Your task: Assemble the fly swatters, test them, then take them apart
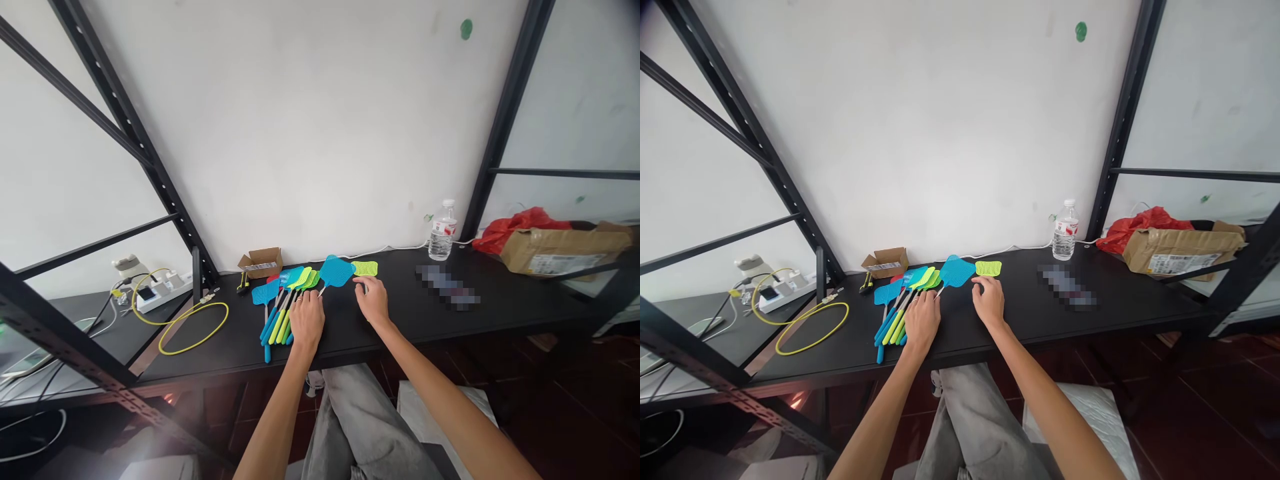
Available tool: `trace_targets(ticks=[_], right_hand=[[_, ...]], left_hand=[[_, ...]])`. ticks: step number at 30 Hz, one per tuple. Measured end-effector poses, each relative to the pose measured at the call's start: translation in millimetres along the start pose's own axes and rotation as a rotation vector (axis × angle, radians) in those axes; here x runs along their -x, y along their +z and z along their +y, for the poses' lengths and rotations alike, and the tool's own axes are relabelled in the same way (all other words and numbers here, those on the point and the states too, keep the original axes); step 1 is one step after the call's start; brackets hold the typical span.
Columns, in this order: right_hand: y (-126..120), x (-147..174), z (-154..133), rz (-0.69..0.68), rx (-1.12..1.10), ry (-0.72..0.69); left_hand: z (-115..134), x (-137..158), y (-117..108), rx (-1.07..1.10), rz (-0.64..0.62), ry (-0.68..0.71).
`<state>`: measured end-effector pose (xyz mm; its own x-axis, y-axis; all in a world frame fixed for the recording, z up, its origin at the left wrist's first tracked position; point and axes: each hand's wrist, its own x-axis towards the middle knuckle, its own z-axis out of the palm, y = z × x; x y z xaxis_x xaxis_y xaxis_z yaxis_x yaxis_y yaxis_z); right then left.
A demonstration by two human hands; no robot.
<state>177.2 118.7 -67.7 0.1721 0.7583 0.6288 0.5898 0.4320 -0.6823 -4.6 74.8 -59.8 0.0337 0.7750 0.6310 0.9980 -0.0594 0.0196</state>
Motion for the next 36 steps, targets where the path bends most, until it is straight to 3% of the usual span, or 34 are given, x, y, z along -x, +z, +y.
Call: trace_targets(ticks=[5,10,13,23,36], right_hand=[[-6.0,4.0,-11.4,-0.245,-0.304,-0.108],[-3.6,3.6,-5.3,-0.407,-0.533,0.045],[0.7,0.7,1.2,-0.408,-0.629,0.122],[15.7,-1.1,12.8,-0.347,-0.727,0.287],[15.9,-4.7,11.4,-0.191,-0.888,0.383]], left_hand=[[2.1,1.1,-3.5,0.12,0.086,0.117],[5.1,2.0,-3.7,0.187,0.027,0.329],[7.1,1.4,-3.4,0.194,-0.019,0.396],[8.6,-0.6,-0.8,0.152,0.001,0.317],[9.9,-0.2,-0.5,0.118,0.01,0.248]])
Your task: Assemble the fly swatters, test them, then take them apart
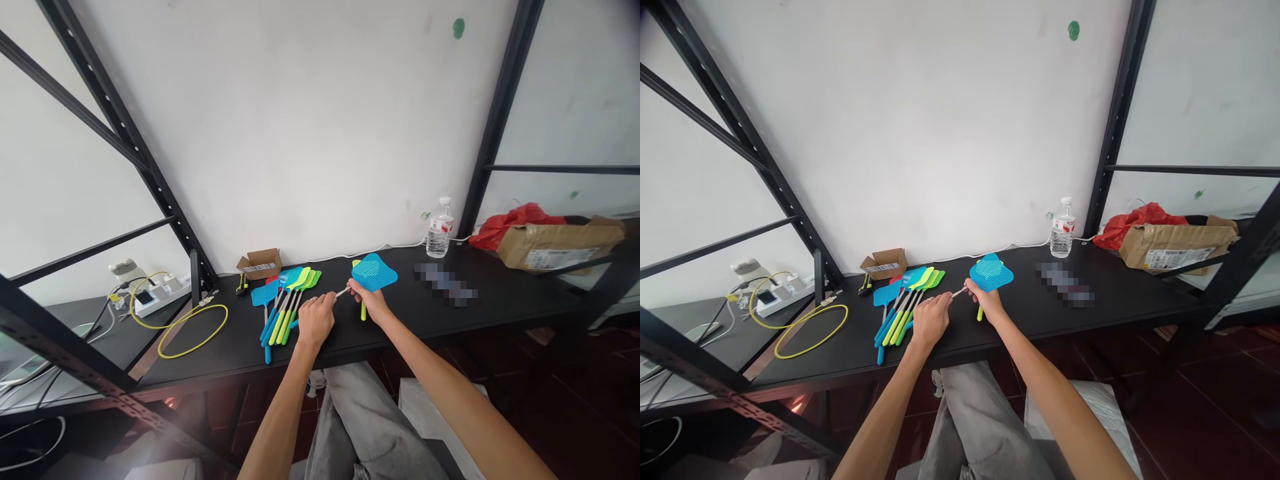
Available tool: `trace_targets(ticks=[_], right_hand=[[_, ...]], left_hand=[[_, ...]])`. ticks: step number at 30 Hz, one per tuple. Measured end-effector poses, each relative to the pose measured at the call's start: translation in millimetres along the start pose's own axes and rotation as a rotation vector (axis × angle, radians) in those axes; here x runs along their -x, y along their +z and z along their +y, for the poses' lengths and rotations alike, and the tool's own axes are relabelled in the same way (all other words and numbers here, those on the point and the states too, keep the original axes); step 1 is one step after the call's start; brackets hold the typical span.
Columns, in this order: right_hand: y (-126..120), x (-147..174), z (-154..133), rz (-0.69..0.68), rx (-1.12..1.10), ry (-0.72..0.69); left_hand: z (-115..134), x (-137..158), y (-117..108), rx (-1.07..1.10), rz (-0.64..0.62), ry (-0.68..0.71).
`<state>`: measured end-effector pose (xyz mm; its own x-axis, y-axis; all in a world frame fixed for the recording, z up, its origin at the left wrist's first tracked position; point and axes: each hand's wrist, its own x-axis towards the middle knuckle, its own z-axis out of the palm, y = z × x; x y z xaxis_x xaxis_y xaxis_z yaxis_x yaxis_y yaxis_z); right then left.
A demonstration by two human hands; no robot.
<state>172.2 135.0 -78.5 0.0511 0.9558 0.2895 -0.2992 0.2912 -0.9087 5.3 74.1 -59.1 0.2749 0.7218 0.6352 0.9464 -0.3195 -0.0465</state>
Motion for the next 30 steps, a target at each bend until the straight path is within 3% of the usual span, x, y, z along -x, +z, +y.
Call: trace_targets(ticks=[4,9,11,14,18,20,25,30], right_hand=[[-1.6,-2.2,-3.1,0.049,-0.025,-0.006],[-11.9,-10.1,-8.8,0.313,-0.121,-0.072],[-14.7,-11.3,-10.0,0.345,-0.116,-0.089],[-13.7,-6.7,-13.0,0.214,-0.017,-0.078],[-7.2,5.7,-20.1,-0.228,0.225,-0.088],[-5.2,9.2,-22.6,-0.339,0.27,-0.114],[-7.8,4.9,-18.5,-0.328,0.28,-0.091],[-12.0,-1.6,-11.1,-0.108,0.094,-0.012]], left_hand=[[-0.6,0.4,-0.6,0.012,0.005,-0.001],[-2.9,1.7,-4.7,0.036,0.035,-0.044],[-3.5,2.0,-6.8,0.035,0.035,-0.045],[-3.5,2.6,-9.6,0.052,0.028,-0.039],[-1.4,2.6,-10.5,0.075,0.011,0.034],[-0.2,2.2,-9.6,0.066,-0.004,0.067],[-0.4,0.9,-7.3,0.026,-0.06,0.055],[-1.0,0.1,-7.0,0.0,-0.047,0.019]])
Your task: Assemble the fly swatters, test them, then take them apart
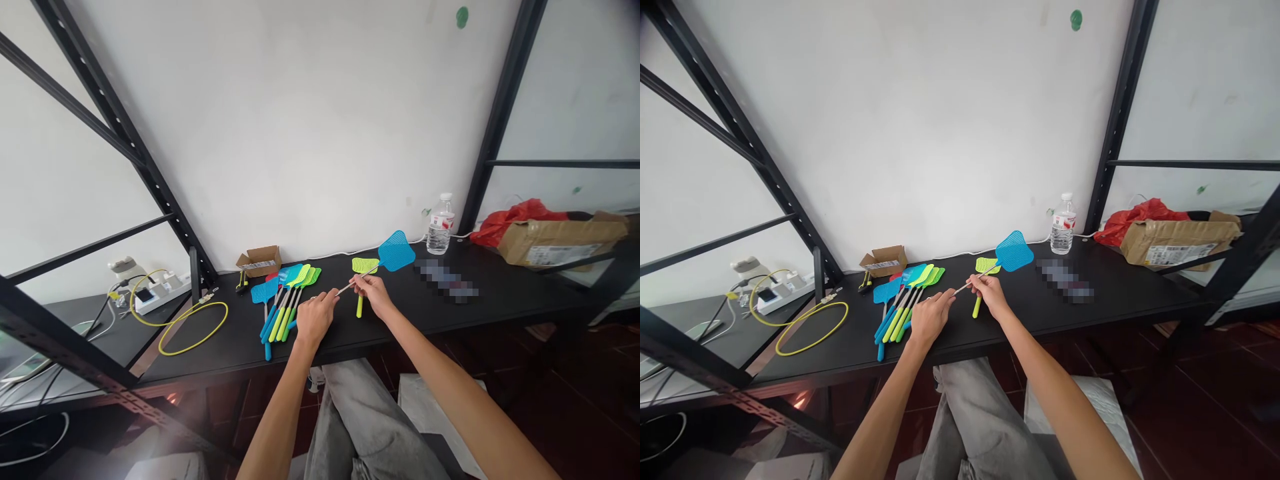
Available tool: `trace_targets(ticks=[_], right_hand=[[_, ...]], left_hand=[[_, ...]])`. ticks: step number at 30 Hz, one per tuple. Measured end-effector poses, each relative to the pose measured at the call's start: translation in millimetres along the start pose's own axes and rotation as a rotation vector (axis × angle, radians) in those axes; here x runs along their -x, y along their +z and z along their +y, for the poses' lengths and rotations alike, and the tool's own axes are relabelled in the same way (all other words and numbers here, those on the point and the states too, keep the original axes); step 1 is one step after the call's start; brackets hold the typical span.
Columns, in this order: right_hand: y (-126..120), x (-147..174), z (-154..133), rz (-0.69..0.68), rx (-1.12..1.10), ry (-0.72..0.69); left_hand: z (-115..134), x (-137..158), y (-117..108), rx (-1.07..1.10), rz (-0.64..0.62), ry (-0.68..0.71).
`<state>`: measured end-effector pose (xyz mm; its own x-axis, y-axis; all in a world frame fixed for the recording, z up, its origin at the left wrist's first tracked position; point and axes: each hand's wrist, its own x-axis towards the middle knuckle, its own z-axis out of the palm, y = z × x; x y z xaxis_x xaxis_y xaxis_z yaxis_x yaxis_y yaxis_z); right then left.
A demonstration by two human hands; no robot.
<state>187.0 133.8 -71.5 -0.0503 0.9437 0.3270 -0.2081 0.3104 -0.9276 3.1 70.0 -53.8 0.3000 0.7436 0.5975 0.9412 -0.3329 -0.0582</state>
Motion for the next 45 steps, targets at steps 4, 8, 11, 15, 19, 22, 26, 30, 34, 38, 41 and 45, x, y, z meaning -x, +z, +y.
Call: trace_targets(ticks=[4,8,11,15,19,22,26,30,34,38,41,45], right_hand=[[0.6,-1.4,1.2,0.107,-0.067,0.0],[0.2,-3.3,2.3,0.203,-0.131,-0.023],[-2.0,-4.6,2.9,0.267,-0.168,-0.032],[-4.3,-2.6,0.2,0.223,-0.106,-0.043],[-1.5,4.7,-6.7,0.037,0.042,-0.057],[2.7,10.4,-11.8,-0.13,0.15,-0.082],[4.0,12.4,-14.1,-0.242,0.182,-0.094],[1.8,7.5,-8.9,-0.213,0.166,-0.068],[0.3,1.9,-1.1,-0.121,0.087,-0.02],[-1.1,0.1,1.3,-0.009,-0.008,0.014],[-1.8,0.0,0.2,0.069,-0.077,0.009],[-3.8,-1.5,-1.8,0.218,-0.189,-0.019]], left_hand=[[0.7,-0.6,0.4,-0.014,0.018,-0.012],[1.1,-0.7,1.8,-0.02,0.035,-0.02],[0.5,-0.5,3.1,-0.011,0.049,-0.017],[-1.9,1.2,1.1,0.016,0.057,-0.026],[-3.3,3.7,-4.1,0.061,0.05,-0.034],[-2.7,4.5,-4.5,0.064,0.056,-0.012],[-3.7,4.6,0.4,0.06,0.061,0.036],[-4.2,3.3,3.6,0.029,0.046,0.017],[-2.3,0.8,2.2,0.003,0.039,-0.008],[-1.9,-0.3,0.9,-0.01,0.034,-0.023],[-2.7,-0.1,1.7,-0.007,0.042,-0.024],[-3.2,0.1,3.3,-0.009,0.056,-0.021]])
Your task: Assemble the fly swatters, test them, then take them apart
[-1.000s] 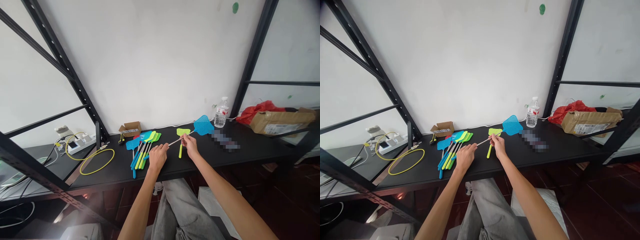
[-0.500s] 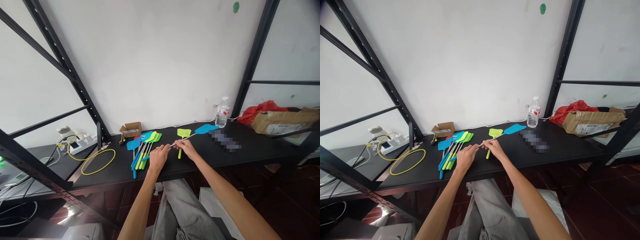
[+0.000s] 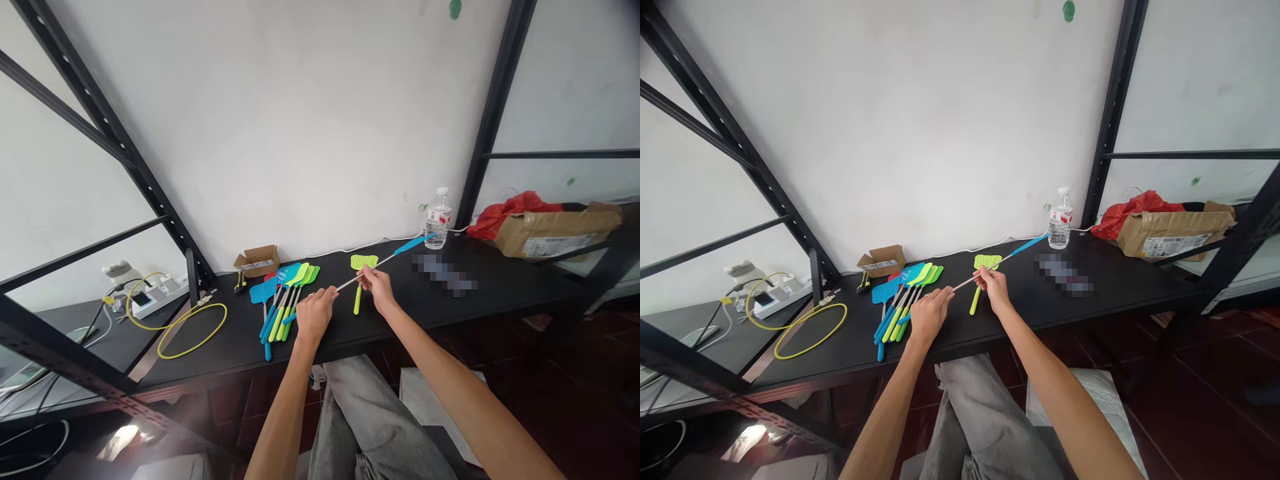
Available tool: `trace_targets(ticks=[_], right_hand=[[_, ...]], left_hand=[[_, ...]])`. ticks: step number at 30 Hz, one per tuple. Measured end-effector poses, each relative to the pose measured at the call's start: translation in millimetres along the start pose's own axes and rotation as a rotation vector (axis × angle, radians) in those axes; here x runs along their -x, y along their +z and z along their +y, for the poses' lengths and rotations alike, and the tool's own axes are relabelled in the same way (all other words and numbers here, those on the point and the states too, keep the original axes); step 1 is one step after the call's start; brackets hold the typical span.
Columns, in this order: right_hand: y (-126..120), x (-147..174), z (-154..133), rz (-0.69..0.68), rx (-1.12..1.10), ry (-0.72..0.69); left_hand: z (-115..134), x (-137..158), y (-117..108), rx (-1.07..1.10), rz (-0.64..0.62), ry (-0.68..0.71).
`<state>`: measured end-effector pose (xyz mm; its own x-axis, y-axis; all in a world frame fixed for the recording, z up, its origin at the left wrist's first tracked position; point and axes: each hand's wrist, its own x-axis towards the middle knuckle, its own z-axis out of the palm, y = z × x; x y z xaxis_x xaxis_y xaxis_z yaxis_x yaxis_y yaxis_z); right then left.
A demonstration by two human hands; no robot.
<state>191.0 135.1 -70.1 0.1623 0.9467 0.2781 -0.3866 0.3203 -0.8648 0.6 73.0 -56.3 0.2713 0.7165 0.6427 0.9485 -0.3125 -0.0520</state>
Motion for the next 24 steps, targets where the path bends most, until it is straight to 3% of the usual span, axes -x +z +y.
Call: trace_targets(ticks=[7,10,13,20,24], right_hand=[[-6.5,-5.7,-5.0,0.29,-0.169,-0.047],[-7.8,-6.5,-6.0,0.331,-0.186,-0.062],[-6.7,-4.2,-6.1,0.249,-0.131,-0.066],[0.8,7.5,-4.5,-0.22,0.218,-0.059],[0.3,6.7,-2.9,-0.276,0.211,-0.024]], left_hand=[[2.1,0.4,0.3,0.01,0.024,0.042],[0.7,1.6,0.3,0.014,0.029,0.048],[-3.2,3.6,0.4,0.037,0.061,0.048],[-4.1,3.8,1.9,0.072,0.115,0.046],[-2.2,2.5,2.5,0.055,0.077,0.027]])
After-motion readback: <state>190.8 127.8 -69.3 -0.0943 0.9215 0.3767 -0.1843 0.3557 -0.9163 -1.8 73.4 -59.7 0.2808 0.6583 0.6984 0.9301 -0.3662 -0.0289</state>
